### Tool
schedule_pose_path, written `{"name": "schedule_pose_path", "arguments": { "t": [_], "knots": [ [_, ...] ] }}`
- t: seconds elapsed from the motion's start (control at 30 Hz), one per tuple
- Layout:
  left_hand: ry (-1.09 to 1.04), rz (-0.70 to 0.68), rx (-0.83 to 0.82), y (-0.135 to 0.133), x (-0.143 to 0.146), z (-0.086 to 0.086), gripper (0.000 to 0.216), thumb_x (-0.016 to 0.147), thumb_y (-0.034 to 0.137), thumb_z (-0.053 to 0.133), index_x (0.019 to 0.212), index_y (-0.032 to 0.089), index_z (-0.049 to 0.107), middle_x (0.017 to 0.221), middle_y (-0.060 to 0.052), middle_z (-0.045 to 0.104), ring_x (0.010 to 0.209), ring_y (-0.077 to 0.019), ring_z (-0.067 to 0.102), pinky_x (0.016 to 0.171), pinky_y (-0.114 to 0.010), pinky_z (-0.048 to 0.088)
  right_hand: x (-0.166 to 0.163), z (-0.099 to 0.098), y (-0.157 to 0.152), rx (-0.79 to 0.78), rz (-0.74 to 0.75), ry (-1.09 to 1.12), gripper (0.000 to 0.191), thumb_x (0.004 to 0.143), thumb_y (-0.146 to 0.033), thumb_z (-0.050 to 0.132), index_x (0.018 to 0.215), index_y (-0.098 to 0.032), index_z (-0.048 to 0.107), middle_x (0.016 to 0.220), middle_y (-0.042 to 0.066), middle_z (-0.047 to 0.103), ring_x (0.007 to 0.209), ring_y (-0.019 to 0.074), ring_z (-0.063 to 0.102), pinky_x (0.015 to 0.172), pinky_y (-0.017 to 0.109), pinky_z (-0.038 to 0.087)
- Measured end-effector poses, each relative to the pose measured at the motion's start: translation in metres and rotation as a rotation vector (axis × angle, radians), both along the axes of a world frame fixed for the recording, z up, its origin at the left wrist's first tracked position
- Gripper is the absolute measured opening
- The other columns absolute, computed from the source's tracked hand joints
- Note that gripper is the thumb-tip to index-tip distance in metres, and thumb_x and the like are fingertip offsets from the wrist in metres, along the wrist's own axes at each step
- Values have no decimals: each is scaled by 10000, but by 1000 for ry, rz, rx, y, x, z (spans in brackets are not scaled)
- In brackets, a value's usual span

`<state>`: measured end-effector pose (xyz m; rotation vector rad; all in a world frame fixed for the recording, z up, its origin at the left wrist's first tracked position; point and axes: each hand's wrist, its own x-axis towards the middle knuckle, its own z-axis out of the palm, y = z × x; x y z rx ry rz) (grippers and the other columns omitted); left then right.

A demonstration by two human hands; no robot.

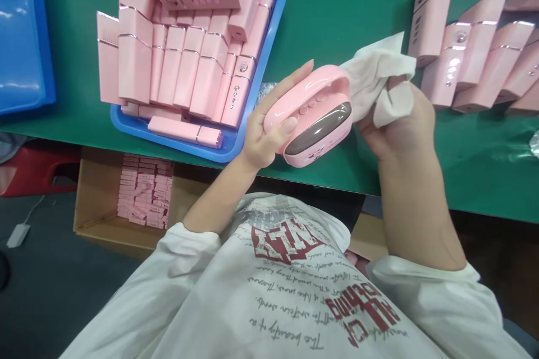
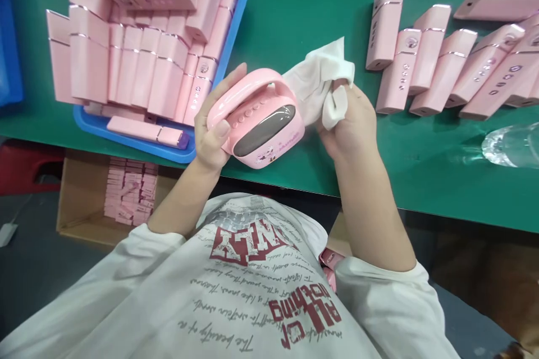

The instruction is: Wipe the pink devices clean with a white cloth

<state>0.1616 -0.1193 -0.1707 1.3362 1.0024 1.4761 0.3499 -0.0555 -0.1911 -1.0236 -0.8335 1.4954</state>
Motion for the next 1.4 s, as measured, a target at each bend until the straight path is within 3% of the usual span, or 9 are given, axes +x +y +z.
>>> {"name": "schedule_pose_path", "arguments": {
  "t": [0.17,0.3,0.37,0.47,0.57,0.7,0.83,1.2,1.4],
  "knots": [
    [12,62,-147,-4,2,2,736,674,750,600,1262,308,603,1154,-22,664,1257,-372,526,955,-497,480,3,15,-5,8,44,32,232,826,-400,664,757,-203,563,928,29,669,1180,227,575,1073,448,462],
    [-110,-62,-53,-3,0,1,526,756,574,635,1225,335,626,1167,15,670,1216,-313,574,997,-465,474,5,22,-5,55,80,28,243,833,-414,649,745,-202,569,1002,35,670,1268,229,514,1139,445,394],
    [-193,-92,-12,-3,-1,-1,428,758,473,665,1159,322,666,1146,16,682,1150,-281,617,995,-434,492,6,21,-5,49,75,14,243,824,-403,658,724,-200,567,955,37,677,1206,232,564,1159,450,364],
    [-224,-42,-63,-5,-4,-1,355,689,477,716,980,273,721,929,-11,714,976,-280,677,892,-452,544,9,20,-4,48,94,-32,248,813,-397,661,702,-201,559,903,42,684,1128,238,610,1171,468,336],
    [-258,-1,-154,-9,-7,0,337,603,522,747,804,253,731,766,-27,692,1041,-349,649,902,-528,525,11,19,-1,50,129,-84,259,810,-442,643,714,-217,556,935,35,686,1148,244,595,1174,491,323],
    [-281,28,-264,-12,-9,1,362,557,569,713,706,239,717,760,-49,689,1232,-407,528,991,-590,456,15,17,2,63,139,-74,265,813,-474,619,747,-228,546,980,41,670,1223,258,542,1166,507,335],
    [-332,38,-300,-12,-10,-1,354,567,565,647,702,245,716,799,-49,694,1289,-414,470,1041,-604,405,17,15,3,104,125,-80,321,808,-533,611,739,-231,527,972,48,660,1241,272,517,1133,541,368],
    [-380,-7,-329,-13,-10,3,318,553,497,579,725,263,710,677,-52,695,1249,-372,531,1041,-566,434,10,17,1,43,13,-18,272,786,-458,675,726,-217,564,859,17,655,1057,236,620,1064,504,457],
    [-269,44,-343,-16,-12,-4,430,564,648,565,670,251,693,727,-58,703,1183,-394,571,986,-576,465,10,17,-1,4,14,35,221,784,-426,695,781,-223,609,774,2,650,938,206,654,1019,466,504]
  ]
}}
